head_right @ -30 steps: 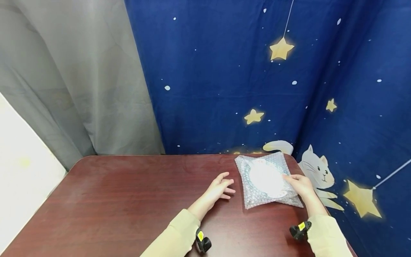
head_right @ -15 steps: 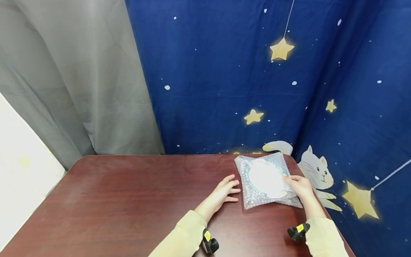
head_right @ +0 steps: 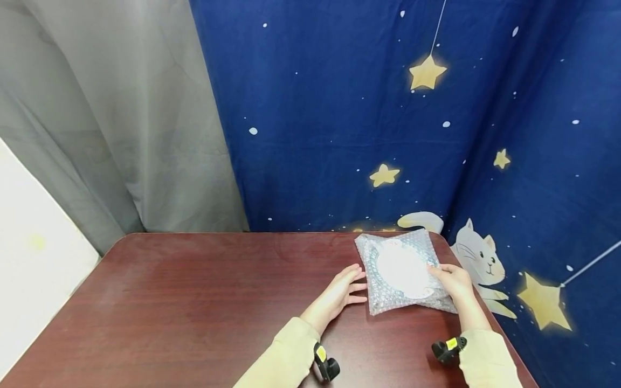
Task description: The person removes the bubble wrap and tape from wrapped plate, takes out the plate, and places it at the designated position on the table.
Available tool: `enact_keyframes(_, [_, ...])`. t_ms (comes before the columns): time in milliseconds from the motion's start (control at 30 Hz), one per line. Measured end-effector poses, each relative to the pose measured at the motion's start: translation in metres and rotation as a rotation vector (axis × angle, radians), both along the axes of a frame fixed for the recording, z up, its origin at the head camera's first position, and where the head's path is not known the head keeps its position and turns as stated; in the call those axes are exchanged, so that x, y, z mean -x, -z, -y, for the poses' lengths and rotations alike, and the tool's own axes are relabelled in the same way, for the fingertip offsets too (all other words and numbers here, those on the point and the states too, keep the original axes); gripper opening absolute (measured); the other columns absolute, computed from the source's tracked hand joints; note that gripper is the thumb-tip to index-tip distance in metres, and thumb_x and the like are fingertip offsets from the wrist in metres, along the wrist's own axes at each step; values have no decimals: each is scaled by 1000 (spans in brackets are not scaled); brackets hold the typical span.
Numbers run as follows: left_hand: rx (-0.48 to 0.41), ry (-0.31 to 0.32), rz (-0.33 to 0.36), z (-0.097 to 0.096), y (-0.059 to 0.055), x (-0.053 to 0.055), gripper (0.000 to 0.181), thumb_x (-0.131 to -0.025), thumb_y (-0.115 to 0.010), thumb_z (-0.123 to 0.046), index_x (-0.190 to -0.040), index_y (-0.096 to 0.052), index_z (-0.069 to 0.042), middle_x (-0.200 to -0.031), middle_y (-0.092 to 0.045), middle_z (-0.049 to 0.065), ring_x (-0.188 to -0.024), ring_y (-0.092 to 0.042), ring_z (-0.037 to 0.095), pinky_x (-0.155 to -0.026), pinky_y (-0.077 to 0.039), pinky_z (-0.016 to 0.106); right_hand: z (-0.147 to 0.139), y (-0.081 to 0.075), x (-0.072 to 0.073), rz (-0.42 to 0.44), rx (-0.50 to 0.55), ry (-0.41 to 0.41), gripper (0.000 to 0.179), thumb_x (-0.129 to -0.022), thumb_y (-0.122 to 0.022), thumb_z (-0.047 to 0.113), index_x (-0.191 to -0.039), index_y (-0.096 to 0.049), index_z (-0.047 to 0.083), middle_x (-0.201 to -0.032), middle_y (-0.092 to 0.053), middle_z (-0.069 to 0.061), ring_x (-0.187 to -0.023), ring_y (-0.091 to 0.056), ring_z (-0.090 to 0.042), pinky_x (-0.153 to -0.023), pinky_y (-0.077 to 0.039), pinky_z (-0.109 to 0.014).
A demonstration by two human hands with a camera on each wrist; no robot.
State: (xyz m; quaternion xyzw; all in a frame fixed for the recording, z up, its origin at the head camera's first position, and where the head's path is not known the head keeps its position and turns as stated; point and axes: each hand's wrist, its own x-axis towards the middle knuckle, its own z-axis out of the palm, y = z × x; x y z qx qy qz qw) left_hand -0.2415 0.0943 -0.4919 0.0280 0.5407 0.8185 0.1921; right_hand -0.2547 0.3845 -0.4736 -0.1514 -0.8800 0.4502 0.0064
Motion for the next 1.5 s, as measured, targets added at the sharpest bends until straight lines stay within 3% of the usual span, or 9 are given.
enact_keyframes(533, [-45,-23,29,-11,-2,-2,58,-97,-50,-23,-142,-31,7,-134,-47,23,-108,-59,37,-84,-51,52,1,1,-1,12,55,16,75,-90,-61,42,-130,-42,-18,-137,-34,-37,-120,-36,-43,-98,-33,-52])
enact_keyframes(1500, [-57,-37,51,-15,-9,-1,56,-94,-53,-26,-139,-39,4,-134,-46,20,-108,-59,36,-84,-50,51,5,-5,-3,-9,19,67,69,-91,-61,41,-127,-47,-16,-134,-39,-36,-118,-39,-43,-96,-35,-52])
